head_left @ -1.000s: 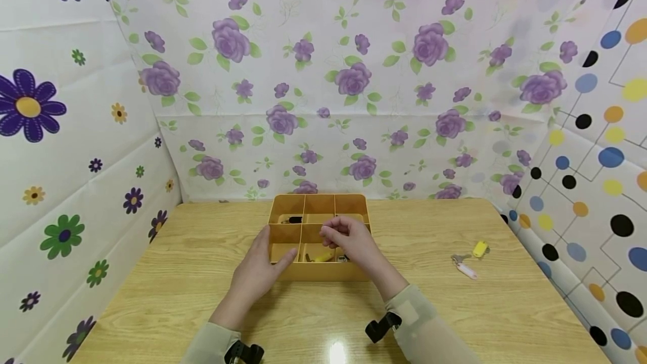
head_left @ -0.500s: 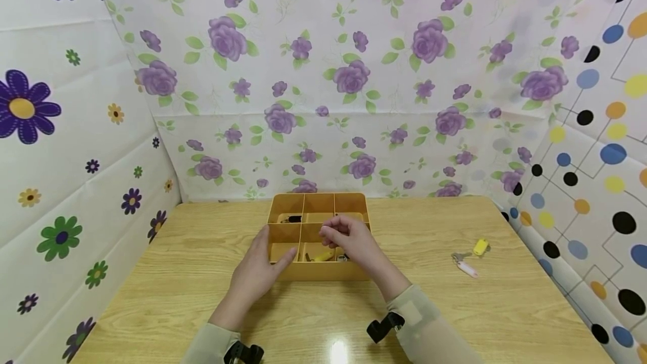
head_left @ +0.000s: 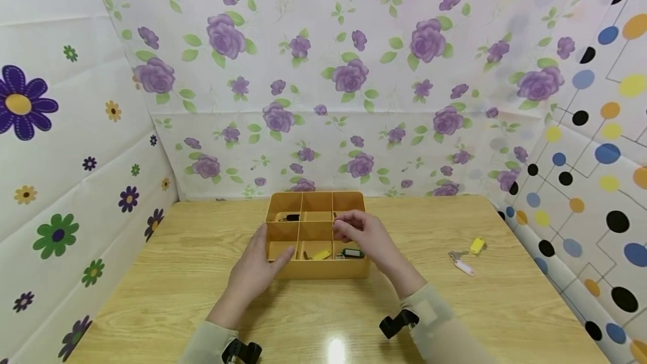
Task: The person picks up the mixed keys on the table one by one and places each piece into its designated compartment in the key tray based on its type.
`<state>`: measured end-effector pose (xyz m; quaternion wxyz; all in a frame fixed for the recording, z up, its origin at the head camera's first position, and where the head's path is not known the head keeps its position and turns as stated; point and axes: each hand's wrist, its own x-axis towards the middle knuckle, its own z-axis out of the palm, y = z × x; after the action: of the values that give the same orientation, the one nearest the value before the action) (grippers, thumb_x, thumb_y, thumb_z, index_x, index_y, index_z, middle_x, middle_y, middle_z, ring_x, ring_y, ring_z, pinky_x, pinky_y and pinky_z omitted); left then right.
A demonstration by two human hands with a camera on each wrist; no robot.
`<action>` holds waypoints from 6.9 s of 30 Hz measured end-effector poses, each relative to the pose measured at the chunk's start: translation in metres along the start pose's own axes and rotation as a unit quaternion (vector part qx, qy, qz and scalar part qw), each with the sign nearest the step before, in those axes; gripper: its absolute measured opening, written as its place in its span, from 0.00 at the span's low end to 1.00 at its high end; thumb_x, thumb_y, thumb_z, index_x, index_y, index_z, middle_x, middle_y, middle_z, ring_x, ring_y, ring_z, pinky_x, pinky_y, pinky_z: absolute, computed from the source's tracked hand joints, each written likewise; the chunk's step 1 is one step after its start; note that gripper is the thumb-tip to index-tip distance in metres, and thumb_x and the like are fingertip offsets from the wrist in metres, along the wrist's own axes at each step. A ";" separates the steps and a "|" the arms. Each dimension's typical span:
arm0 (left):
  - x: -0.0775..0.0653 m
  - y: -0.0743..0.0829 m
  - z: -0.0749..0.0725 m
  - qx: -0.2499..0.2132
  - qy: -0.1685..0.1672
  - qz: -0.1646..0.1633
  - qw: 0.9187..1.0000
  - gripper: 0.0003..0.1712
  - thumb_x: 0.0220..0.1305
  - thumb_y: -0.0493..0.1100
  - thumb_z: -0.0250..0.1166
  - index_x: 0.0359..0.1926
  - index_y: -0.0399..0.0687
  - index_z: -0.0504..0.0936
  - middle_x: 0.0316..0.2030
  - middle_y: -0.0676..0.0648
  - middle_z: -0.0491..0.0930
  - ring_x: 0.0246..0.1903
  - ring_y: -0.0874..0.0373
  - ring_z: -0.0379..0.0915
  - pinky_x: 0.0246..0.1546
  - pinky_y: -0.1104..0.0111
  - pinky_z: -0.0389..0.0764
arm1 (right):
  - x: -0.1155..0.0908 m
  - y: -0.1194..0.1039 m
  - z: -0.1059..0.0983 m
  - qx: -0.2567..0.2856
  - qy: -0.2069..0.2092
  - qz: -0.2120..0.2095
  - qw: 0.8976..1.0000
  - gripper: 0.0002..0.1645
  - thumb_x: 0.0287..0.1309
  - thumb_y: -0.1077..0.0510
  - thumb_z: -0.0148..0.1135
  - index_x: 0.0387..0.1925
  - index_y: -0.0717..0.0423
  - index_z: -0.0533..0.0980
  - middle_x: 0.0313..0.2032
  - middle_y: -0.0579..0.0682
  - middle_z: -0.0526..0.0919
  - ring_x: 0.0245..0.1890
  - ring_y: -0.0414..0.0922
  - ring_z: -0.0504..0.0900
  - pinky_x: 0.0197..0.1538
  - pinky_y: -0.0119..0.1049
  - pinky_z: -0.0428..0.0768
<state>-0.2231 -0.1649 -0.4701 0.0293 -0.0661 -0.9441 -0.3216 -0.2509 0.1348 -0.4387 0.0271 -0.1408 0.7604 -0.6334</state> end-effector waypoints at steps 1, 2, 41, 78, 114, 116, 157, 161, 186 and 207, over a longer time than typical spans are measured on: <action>0.000 0.000 0.000 0.001 0.001 0.002 1.000 0.66 0.78 0.76 0.59 0.89 0.35 0.40 0.87 0.32 0.44 0.84 0.31 0.46 0.77 0.33 0.61 | -0.001 0.000 -0.004 -0.004 -0.001 -0.001 1.000 0.23 0.81 0.49 0.67 0.63 0.62 0.83 0.52 0.59 0.90 0.51 0.56 0.90 0.61 0.57 0.86; 0.000 0.000 -0.001 0.000 0.001 0.002 1.000 0.66 0.78 0.75 0.59 0.89 0.35 0.40 0.87 0.32 0.44 0.84 0.31 0.46 0.78 0.33 0.60 | -0.002 0.000 -0.007 -0.007 0.000 -0.002 1.000 0.23 0.81 0.49 0.67 0.63 0.62 0.83 0.52 0.59 0.90 0.51 0.56 0.90 0.60 0.54 0.87; 0.001 -0.001 0.001 -0.002 0.003 0.007 1.000 0.66 0.78 0.76 0.59 0.89 0.34 0.41 0.87 0.32 0.45 0.83 0.30 0.48 0.76 0.32 0.63 | -0.037 0.005 -0.112 -0.111 0.048 0.001 0.993 0.22 0.84 0.49 0.63 0.65 0.60 0.81 0.55 0.60 0.89 0.49 0.52 0.89 0.52 0.35 0.88; 0.004 -0.007 0.004 -0.005 0.003 0.008 1.000 0.68 0.76 0.79 0.57 0.89 0.35 0.41 0.88 0.34 0.45 0.83 0.30 0.50 0.74 0.31 0.66 | -0.073 0.026 -0.183 -0.164 0.126 0.031 0.978 0.32 0.83 0.40 0.61 0.70 0.60 0.78 0.55 0.57 0.88 0.51 0.52 0.89 0.51 0.31 0.88; 0.004 -0.005 0.004 -0.008 0.004 0.008 1.000 0.67 0.77 0.77 0.59 0.89 0.35 0.41 0.88 0.34 0.45 0.83 0.31 0.48 0.75 0.31 0.64 | -0.095 0.071 -0.231 -0.236 0.202 0.064 0.948 0.36 0.84 0.39 0.59 0.72 0.64 0.76 0.60 0.67 0.85 0.49 0.48 0.89 0.45 0.37 0.90; 0.004 -0.005 0.004 -0.008 0.004 0.008 1.000 0.66 0.77 0.76 0.60 0.89 0.35 0.41 0.88 0.33 0.45 0.83 0.31 0.48 0.75 0.31 0.64 | -0.096 0.073 -0.234 -0.236 0.204 0.073 0.947 0.37 0.84 0.38 0.58 0.72 0.64 0.76 0.60 0.67 0.85 0.51 0.52 0.89 0.44 0.39 0.89; 0.003 -0.003 0.003 -0.006 0.003 0.001 1.000 0.66 0.78 0.75 0.60 0.89 0.35 0.41 0.88 0.33 0.44 0.83 0.30 0.49 0.74 0.31 0.65 | -0.100 0.116 -0.264 -0.232 0.265 0.139 0.926 0.34 0.81 0.44 0.66 0.67 0.71 0.78 0.49 0.61 0.87 0.36 0.39 0.85 0.35 0.28 0.84; 0.002 -0.003 0.003 -0.008 0.003 0.001 1.000 0.65 0.78 0.74 0.60 0.89 0.35 0.41 0.88 0.33 0.44 0.83 0.30 0.48 0.74 0.30 0.64 | -0.100 0.118 -0.266 -0.227 0.260 0.144 0.927 0.35 0.81 0.44 0.66 0.68 0.72 0.76 0.50 0.60 0.87 0.36 0.38 0.85 0.36 0.27 0.83; 0.003 -0.004 0.004 -0.008 -0.001 0.001 1.000 0.65 0.78 0.75 0.60 0.89 0.35 0.40 0.88 0.33 0.44 0.83 0.30 0.49 0.75 0.31 0.64 | -0.095 0.117 -0.282 -0.216 0.203 0.166 0.941 0.32 0.82 0.53 0.64 0.67 0.80 0.75 0.45 0.57 0.91 0.34 0.34 0.87 0.38 0.29 0.87; 0.001 -0.003 0.002 -0.011 0.003 0.000 1.000 0.65 0.78 0.75 0.60 0.89 0.35 0.42 0.87 0.32 0.45 0.82 0.29 0.51 0.73 0.30 0.66 | -0.088 0.109 -0.283 -0.210 0.183 0.193 0.941 0.22 0.77 0.60 0.66 0.55 0.81 0.80 0.32 0.49 0.89 0.30 0.42 0.87 0.33 0.33 0.88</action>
<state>-0.2248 -0.1654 -0.4733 0.0316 -0.0655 -0.9406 -0.3318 -0.2486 0.4439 -0.5012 -0.0209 0.1240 0.8808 -0.4564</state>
